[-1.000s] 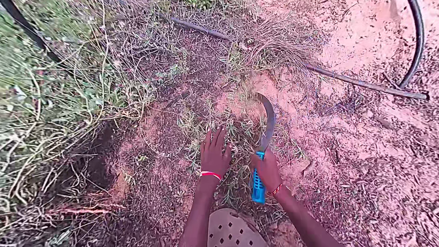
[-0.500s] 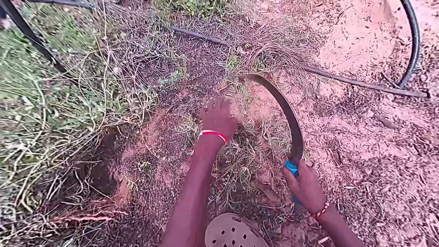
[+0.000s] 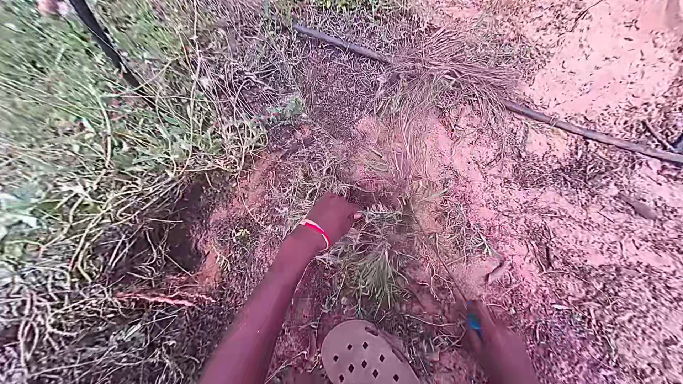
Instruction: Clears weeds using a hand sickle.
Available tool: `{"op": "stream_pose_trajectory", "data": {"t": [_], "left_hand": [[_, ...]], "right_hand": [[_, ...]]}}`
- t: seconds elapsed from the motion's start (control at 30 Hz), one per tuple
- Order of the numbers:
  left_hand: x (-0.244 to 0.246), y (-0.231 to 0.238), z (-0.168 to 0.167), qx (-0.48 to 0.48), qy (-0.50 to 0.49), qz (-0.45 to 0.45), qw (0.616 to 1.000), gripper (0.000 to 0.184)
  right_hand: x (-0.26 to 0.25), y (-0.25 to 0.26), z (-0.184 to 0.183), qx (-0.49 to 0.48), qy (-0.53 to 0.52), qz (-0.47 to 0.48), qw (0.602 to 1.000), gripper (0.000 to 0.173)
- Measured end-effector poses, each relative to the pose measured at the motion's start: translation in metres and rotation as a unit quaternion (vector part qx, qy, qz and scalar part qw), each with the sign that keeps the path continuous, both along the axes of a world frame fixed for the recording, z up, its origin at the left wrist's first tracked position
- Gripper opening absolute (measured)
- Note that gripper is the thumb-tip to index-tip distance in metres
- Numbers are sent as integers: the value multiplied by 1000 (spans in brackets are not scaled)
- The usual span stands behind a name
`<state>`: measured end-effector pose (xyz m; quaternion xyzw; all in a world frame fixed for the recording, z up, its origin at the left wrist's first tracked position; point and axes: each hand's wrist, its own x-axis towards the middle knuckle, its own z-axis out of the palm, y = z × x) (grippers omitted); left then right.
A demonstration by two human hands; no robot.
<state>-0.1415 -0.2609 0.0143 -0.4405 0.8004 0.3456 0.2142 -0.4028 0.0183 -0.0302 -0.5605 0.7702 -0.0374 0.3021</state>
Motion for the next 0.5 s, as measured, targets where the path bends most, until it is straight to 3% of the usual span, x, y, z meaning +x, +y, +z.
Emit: {"op": "stream_pose_trajectory", "data": {"t": [0.13,0.27,0.3,0.37,0.43,0.5], "left_hand": [[13,9,4,27,-41,-58,997,40],[0,-5,28,34,-33,-57,997,36],[-2,-6,37,5,-11,-47,999,35],[-1,2,59,-135,114,-22,984,32],[-4,13,85,-283,284,29,916,36],[-14,27,120,-270,472,129,829,50]], "right_hand": [[22,49,14,-7,-76,-8,997,35],[31,44,40,182,-123,-72,973,44],[30,52,31,174,-117,-67,975,45],[29,76,2,71,-101,-57,991,40],[33,81,-9,40,-89,-70,993,40],[38,81,-11,35,-60,-76,995,40]]}}
